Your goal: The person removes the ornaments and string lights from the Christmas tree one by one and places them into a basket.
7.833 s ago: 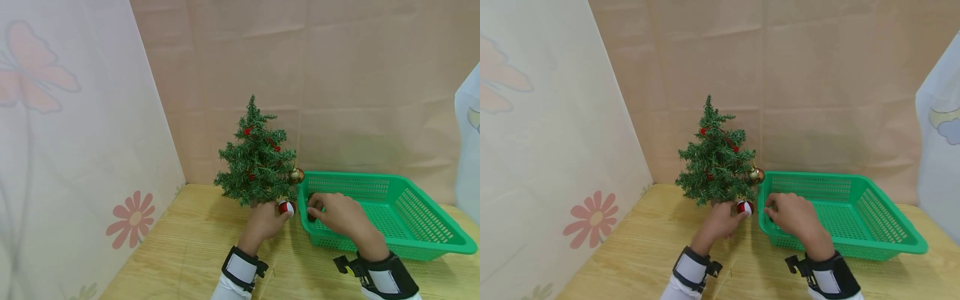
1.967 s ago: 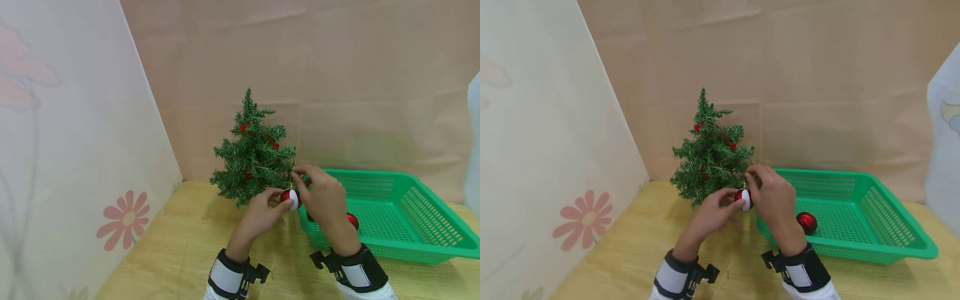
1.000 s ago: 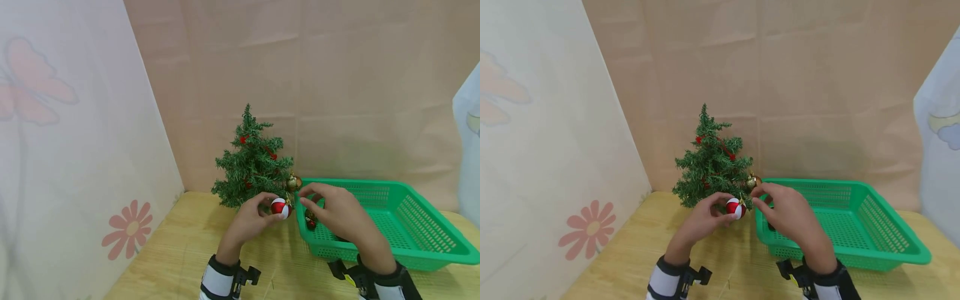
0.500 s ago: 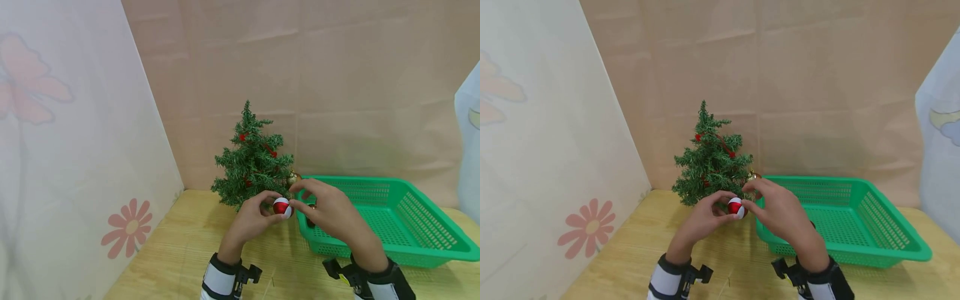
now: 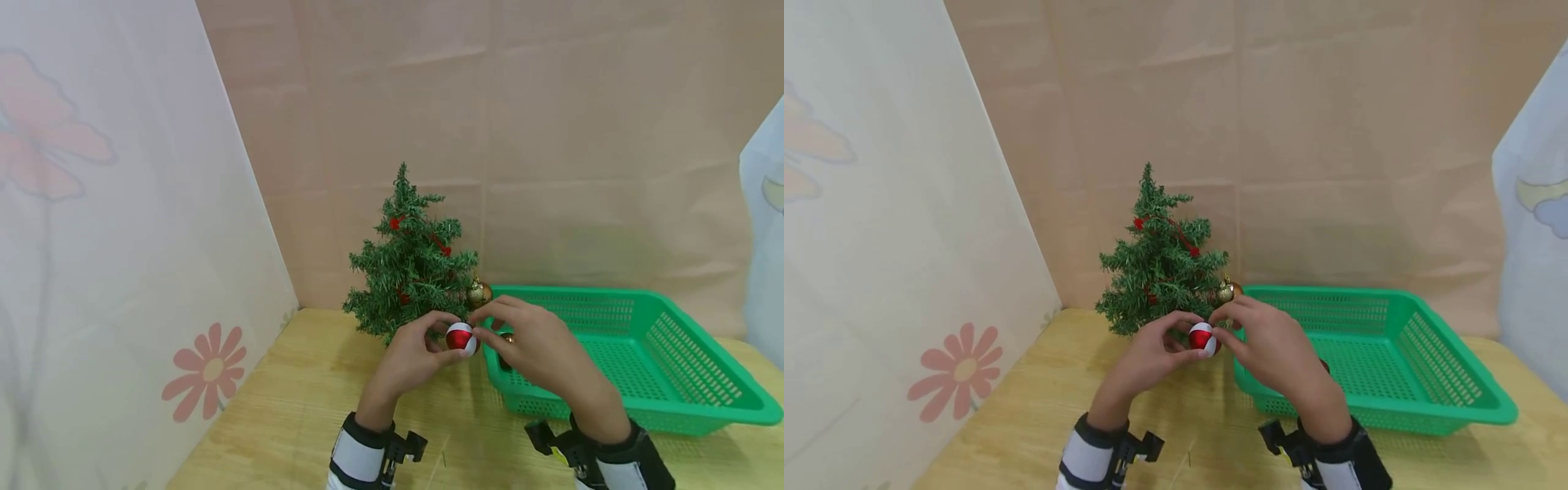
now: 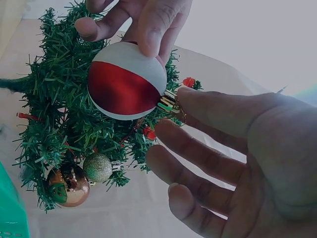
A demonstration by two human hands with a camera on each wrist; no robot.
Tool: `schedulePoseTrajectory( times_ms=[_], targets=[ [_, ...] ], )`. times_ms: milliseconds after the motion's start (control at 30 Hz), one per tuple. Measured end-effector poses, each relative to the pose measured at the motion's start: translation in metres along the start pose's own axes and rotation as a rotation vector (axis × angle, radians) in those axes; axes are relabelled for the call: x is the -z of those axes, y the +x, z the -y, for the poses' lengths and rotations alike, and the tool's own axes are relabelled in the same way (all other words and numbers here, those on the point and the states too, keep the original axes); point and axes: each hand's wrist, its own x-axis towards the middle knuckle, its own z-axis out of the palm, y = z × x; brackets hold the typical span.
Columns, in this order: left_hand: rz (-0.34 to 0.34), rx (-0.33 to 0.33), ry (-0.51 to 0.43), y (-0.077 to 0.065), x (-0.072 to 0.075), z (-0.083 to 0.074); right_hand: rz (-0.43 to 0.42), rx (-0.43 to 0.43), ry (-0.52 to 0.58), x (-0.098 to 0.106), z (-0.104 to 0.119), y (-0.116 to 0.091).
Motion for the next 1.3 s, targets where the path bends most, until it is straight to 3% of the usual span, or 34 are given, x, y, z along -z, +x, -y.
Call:
schedulePoseTrajectory(
  times_ms=[600, 1033, 1300],
  targets=[
    [0.019, -0.005, -0.02, 0.0001, -0.0018, -0.0003, 0.009, 0.001, 0.003, 0.0049, -0.0031, -0.0022],
    [-0.011, -0.014, -0.011, 0.0002, -0.0001, 0.0, 0.009, 0.016, -0.012, 0.008, 0.0015, 0.0015],
    [-0.001, -0.018, -0.023, -0.0005, -0.0009, -0.0001, 0.026, -0.03, -0.002, 0.0061, 0.001, -0.0018]
  ],
)
